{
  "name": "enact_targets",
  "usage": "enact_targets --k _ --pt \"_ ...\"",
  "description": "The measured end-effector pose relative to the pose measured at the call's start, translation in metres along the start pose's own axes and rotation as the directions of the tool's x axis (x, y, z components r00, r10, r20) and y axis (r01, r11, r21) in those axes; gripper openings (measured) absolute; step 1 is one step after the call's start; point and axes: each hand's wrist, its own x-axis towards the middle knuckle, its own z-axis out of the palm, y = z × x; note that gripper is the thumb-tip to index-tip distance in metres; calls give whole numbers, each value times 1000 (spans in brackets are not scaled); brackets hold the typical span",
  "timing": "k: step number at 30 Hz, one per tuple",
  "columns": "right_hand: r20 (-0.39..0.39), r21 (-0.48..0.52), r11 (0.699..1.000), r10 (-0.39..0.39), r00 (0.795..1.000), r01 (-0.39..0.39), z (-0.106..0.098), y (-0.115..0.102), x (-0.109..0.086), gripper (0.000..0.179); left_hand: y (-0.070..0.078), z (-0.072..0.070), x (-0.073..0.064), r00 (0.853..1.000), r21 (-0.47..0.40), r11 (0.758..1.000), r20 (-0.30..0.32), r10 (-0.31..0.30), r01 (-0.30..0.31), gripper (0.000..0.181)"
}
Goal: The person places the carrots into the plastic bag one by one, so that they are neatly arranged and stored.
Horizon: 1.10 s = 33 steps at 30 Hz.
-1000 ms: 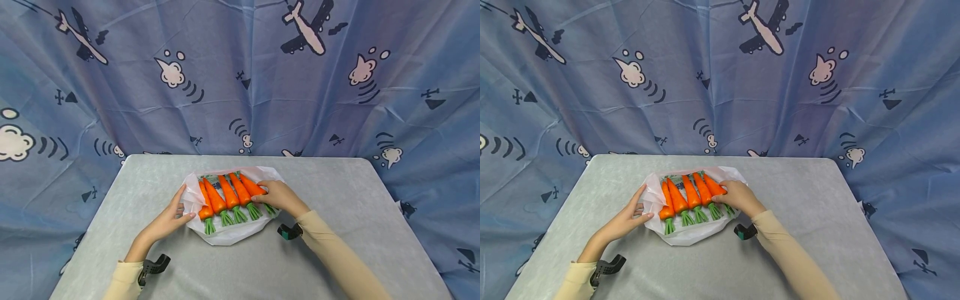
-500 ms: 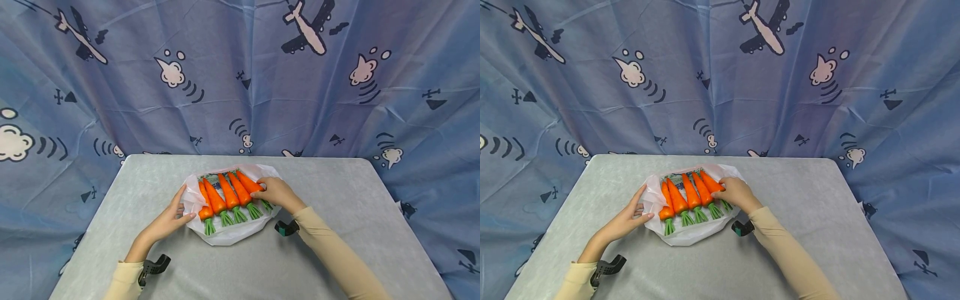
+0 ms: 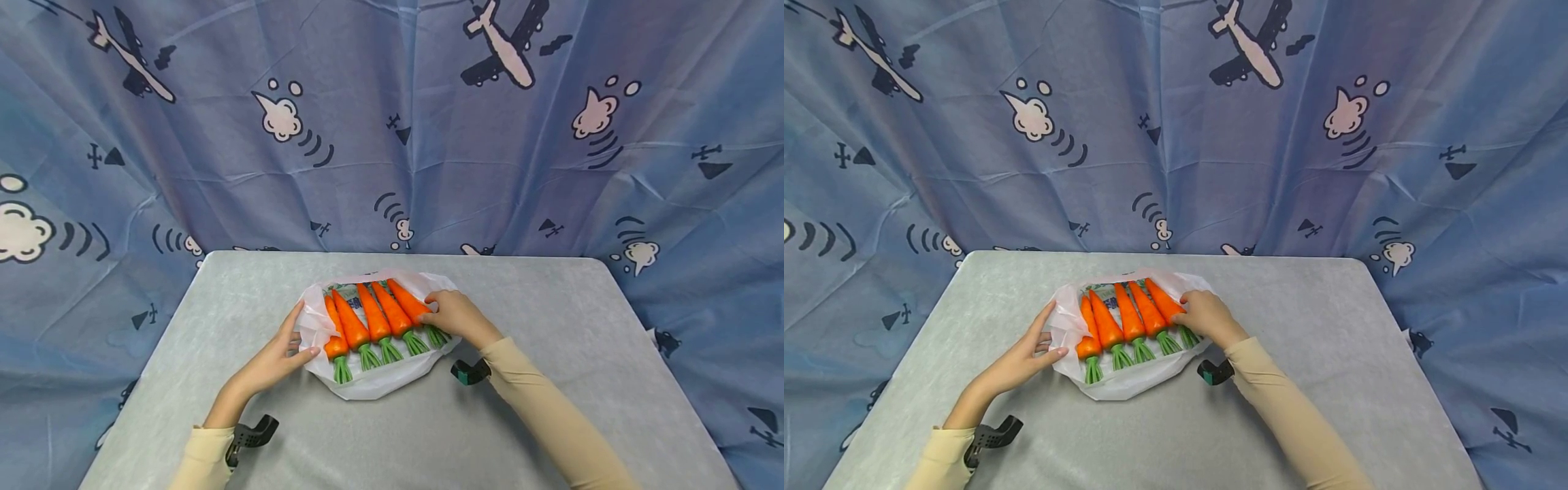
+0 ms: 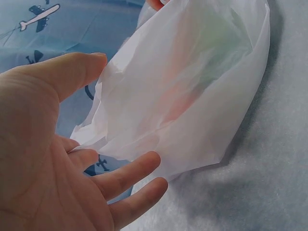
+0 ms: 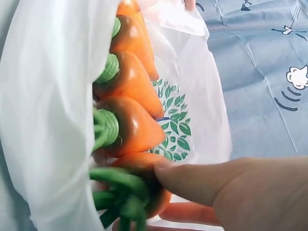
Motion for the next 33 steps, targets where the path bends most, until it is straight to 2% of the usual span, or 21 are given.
enact_targets --k 9,17,24,33 --pt "24 13 1000 22 999 -23 2 6 1 43 1 0 0 1000 0 1000 -1 -3 3 97" --pt "-57 32 999 -6 998 8 2 7 1 39 1 0 0 1000 -7 1000 -4 12 -12 97" --pt "-72 9 1000 15 997 -14 3 6 2 36 0 -2 0 1000 7 1000 -1 29 -29 97" --pt "-116 2 1000 -19 993 20 9 7 5 28 1 -1 0 1000 -16 1000 0 1 -1 98"
